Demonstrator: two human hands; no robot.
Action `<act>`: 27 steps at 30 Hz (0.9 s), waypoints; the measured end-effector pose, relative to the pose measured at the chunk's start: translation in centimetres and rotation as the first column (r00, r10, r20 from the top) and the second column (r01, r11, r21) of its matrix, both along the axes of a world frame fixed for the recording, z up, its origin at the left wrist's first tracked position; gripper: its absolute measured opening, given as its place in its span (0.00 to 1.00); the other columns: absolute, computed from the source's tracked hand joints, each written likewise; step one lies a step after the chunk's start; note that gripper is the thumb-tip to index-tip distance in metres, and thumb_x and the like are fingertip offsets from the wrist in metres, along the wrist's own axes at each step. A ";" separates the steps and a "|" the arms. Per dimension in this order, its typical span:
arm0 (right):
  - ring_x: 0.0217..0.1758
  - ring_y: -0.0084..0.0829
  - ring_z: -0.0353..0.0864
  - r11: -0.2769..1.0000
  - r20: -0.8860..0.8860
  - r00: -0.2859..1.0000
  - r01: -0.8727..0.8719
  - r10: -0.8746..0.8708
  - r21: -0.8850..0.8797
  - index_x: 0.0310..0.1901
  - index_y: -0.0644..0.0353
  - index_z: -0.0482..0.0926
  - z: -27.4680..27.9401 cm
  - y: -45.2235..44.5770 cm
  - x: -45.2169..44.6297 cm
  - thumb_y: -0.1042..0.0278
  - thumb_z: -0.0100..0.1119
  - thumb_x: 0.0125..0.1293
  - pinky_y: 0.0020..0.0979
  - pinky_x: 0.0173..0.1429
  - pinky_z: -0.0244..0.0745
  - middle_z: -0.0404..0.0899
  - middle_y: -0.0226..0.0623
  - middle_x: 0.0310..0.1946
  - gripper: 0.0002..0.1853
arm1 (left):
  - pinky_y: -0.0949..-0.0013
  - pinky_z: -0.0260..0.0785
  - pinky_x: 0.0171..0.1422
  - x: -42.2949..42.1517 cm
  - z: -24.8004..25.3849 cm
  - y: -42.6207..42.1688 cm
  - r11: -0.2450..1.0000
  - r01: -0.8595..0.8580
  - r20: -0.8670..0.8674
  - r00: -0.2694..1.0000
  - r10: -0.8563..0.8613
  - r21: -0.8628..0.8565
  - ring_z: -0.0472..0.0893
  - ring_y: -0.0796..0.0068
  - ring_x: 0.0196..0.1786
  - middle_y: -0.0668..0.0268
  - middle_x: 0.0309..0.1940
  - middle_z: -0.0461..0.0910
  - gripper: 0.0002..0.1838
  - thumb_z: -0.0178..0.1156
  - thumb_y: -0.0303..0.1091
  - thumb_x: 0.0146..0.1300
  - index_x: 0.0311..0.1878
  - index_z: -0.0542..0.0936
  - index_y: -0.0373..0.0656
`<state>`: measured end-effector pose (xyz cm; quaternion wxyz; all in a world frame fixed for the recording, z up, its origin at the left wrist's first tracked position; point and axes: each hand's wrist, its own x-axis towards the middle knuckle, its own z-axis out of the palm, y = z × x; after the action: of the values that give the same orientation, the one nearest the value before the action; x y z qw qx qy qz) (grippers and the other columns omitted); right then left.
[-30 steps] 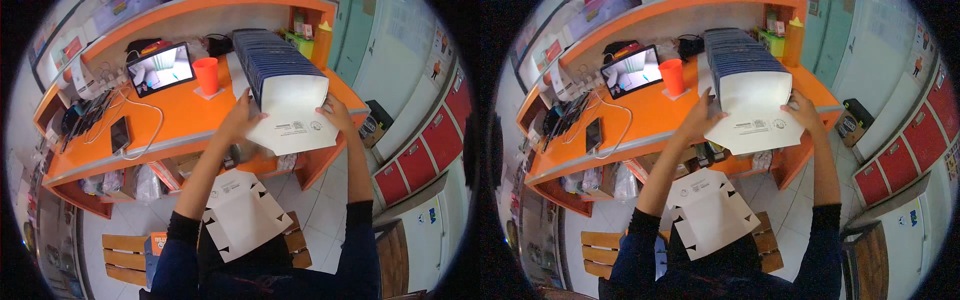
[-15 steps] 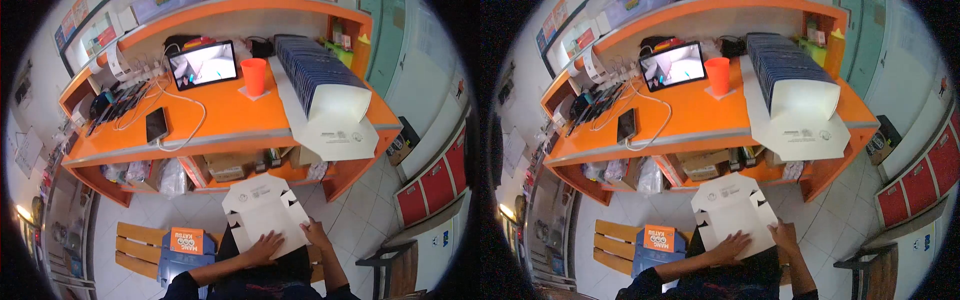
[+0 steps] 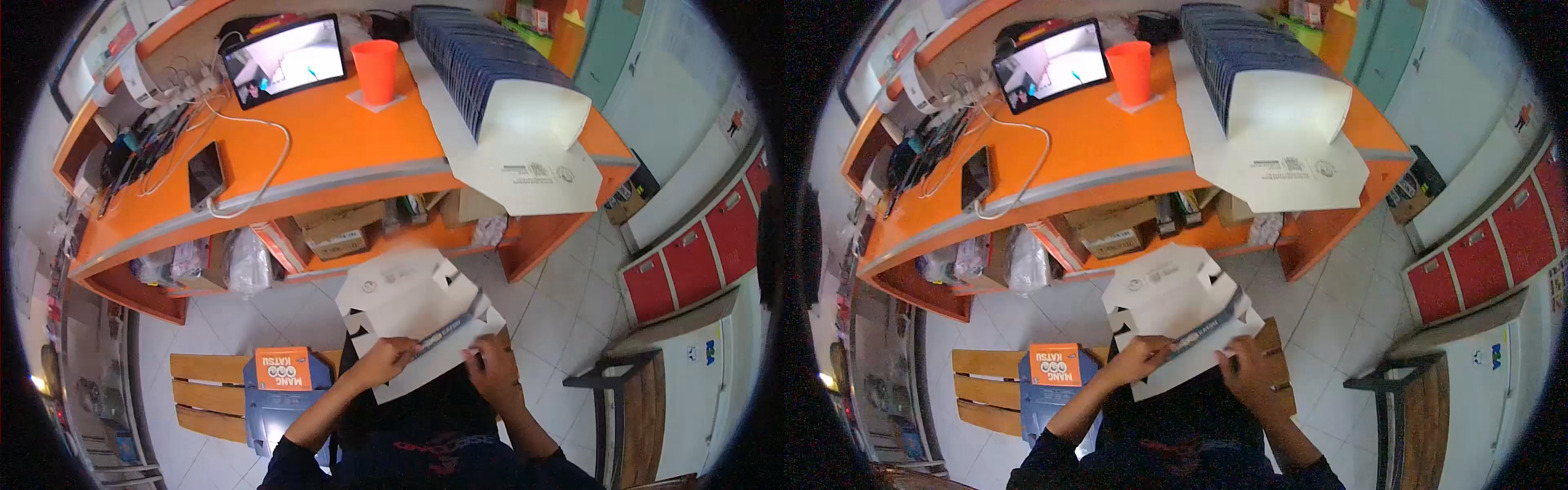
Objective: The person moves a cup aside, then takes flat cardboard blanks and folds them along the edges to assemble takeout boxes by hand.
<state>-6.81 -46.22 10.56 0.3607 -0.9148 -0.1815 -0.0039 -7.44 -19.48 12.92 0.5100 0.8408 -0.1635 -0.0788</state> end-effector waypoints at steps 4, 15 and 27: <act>0.53 0.54 0.75 0.994 -0.300 0.948 -0.108 0.103 0.000 0.64 0.66 0.61 0.2 2.7 -0.2 0.49 0.64 0.62 0.45 0.57 0.72 0.75 0.56 0.51 0.38 | 0.66 0.76 0.44 -1.6 7.0 0.4 0.984 -0.136 -0.120 0.981 0.150 0.113 0.83 0.56 0.39 0.50 0.40 0.81 0.11 0.55 0.27 0.66 0.48 0.79 0.33; 0.71 0.45 0.63 0.829 0.081 0.952 -0.297 0.295 0.474 0.62 0.57 0.72 6.7 5.5 1.9 0.84 0.47 0.54 0.42 0.75 0.56 0.65 0.42 0.68 0.30 | 0.62 0.73 0.57 -2.4 2.4 -2.5 0.660 -0.270 -0.257 0.959 0.119 -0.701 0.79 0.65 0.55 0.56 0.58 0.73 0.29 0.58 0.46 0.67 0.65 0.66 0.38; 0.69 0.51 0.64 0.921 0.147 0.918 -0.381 0.368 0.074 0.68 0.55 0.64 11.9 7.2 1.6 0.66 0.58 0.64 0.45 0.68 0.64 0.58 0.49 0.69 0.30 | 0.84 0.56 0.31 -1.2 6.5 -4.6 0.241 -0.575 -0.547 0.818 0.179 -0.782 0.66 0.91 0.28 0.79 0.30 0.73 0.07 0.51 0.31 0.73 0.48 0.76 0.42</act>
<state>-5.18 -39.01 22.47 0.3879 -0.8414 -0.3763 -0.0037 -8.61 -24.08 19.41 0.9147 0.3840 0.1258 0.0098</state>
